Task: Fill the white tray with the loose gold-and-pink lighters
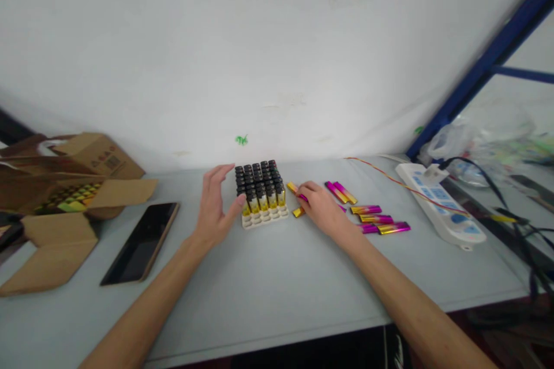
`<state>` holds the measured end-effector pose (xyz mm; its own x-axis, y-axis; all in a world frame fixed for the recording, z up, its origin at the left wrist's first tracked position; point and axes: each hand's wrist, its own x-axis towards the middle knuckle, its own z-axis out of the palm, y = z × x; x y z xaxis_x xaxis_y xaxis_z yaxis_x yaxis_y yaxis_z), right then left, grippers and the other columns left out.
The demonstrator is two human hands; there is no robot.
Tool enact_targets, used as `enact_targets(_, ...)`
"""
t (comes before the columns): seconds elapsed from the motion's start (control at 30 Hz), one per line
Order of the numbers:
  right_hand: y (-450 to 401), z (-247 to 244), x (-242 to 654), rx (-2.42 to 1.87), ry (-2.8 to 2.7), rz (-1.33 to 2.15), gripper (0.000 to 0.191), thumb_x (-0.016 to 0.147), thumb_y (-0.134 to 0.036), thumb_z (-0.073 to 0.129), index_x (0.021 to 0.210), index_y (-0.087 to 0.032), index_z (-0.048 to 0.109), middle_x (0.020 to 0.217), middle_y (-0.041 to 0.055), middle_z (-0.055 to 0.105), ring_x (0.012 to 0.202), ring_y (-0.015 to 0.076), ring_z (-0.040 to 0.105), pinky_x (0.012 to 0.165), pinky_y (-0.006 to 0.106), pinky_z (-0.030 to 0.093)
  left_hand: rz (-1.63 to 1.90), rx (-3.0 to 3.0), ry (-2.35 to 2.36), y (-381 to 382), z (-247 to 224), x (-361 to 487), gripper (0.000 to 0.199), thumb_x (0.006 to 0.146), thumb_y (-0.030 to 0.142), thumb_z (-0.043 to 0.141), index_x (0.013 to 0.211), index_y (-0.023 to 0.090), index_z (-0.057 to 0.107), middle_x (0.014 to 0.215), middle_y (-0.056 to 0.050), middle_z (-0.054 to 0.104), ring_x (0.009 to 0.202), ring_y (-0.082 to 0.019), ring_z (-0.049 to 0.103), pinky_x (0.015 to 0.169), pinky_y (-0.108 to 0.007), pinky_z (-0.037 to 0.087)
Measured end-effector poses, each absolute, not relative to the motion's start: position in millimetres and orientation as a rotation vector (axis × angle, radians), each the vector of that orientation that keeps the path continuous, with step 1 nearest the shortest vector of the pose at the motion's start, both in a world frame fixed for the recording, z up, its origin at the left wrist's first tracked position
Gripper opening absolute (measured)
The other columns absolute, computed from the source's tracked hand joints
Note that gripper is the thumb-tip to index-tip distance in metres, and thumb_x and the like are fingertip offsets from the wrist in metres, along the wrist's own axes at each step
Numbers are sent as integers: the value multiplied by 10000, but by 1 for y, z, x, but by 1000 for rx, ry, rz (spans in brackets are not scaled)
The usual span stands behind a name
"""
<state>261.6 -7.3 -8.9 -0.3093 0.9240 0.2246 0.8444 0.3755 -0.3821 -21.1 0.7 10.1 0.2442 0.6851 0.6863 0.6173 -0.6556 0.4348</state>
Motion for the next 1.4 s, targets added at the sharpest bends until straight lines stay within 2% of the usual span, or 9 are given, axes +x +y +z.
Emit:
enact_targets(0.2, -3, -11, 268, -1737, -2095, 315, 410, 956, -95, 606, 1365, -113, 631, 1180, 167, 727, 1090, 273, 674, 967, 366, 489, 1687, 2347, 1314, -12, 16, -11, 470, 999, 406, 553, 1418, 206, 482, 1412, -166, 495, 1324, -305, 490, 1008, -479, 560)
enact_targets(0.37, -4, -11, 279, -1670, -2002, 301, 264, 941, -93, 599, 1172, -136, 719, 1118, 146, 734, 1058, 252, 670, 987, 377, 490, 1867, 2415, 1342, -27, 21, -4, 329, 978, 380, 561, 1252, 202, 599, 1270, -152, 621, 1225, -315, 567, 1046, -531, 501)
enact_targets(0.5, -7, 5, 289, -1342, -1695, 519, 252, 985, -309, 629, 1182, -172, 706, 1026, 89, 745, 870, 201, 704, 856, 358, 568, 1686, 2204, 1215, -39, 22, 6, 239, 993, 431, 563, 1000, 217, 671, 897, -70, 700, 855, -236, 670, 818, -406, 561)
enact_targets(0.63, -18, 21, 288, -989, -1553, 1005, 422, 935, -461, 710, 1265, -199, 700, 900, 23, 741, 661, 147, 673, 657, 302, 585, 1400, 1722, 998, -46, 23, 23, 269, 967, 453, 657, 1072, 206, 670, 710, 2, 661, 604, -151, 618, 601, -285, 516)
enact_targets(0.77, -33, 31, 276, -923, -1750, 1155, 386, 926, -408, 731, 1258, -211, 739, 878, 21, 749, 657, 132, 652, 626, 272, 562, 1281, 1500, 833, -44, 25, 36, 360, 928, 465, 715, 1151, 198, 620, 719, 11, 672, 578, -140, 614, 547, -272, 526)
enact_targets(0.93, -39, 30, 265, -930, -1792, 1091, 352, 880, -382, 785, 1180, -216, 707, 889, 11, 742, 704, 134, 663, 648, 259, 556, 1172, 1447, 857, -40, 27, 34, 280, 884, 418, 781, 911, 181, 635, 726, 6, 690, 568, -118, 614, 560, -265, 530)
enact_targets(1.13, -35, 23, 262, -932, -1553, 1137, 316, 833, -401, 838, 1043, -208, 702, 886, 20, 757, 765, 151, 716, 725, 278, 597, 925, 1477, 828, -37, 28, 23, 276, 873, 361, 808, 894, 177, 603, 743, -20, 740, 652, -144, 687, 667, -280, 546)
enact_targets(1.3, -35, 18, 257, -901, -1639, 1143, 300, 916, -393, 761, 1152, -211, 788, 998, 64, 790, 836, 179, 728, 742, 302, 595, 601, 1453, 708, -38, 21, 26, 352, 905, 404, 767, 1110, 164, 609, 840, -54, 754, 745, -178, 722, 751, -332, 576)
enact_targets(1.4, -34, 14, 254, -865, -1764, 988, 254, 942, -386, 737, 1136, -241, 813, 1126, 80, 752, 931, 186, 703, 715, 279, 563, 590, 1485, 672, -39, 16, 32, 334, 985, 465, 645, 1077, 144, 622, 773, -40, 711, 684, -150, 672, 719, -310, 556)
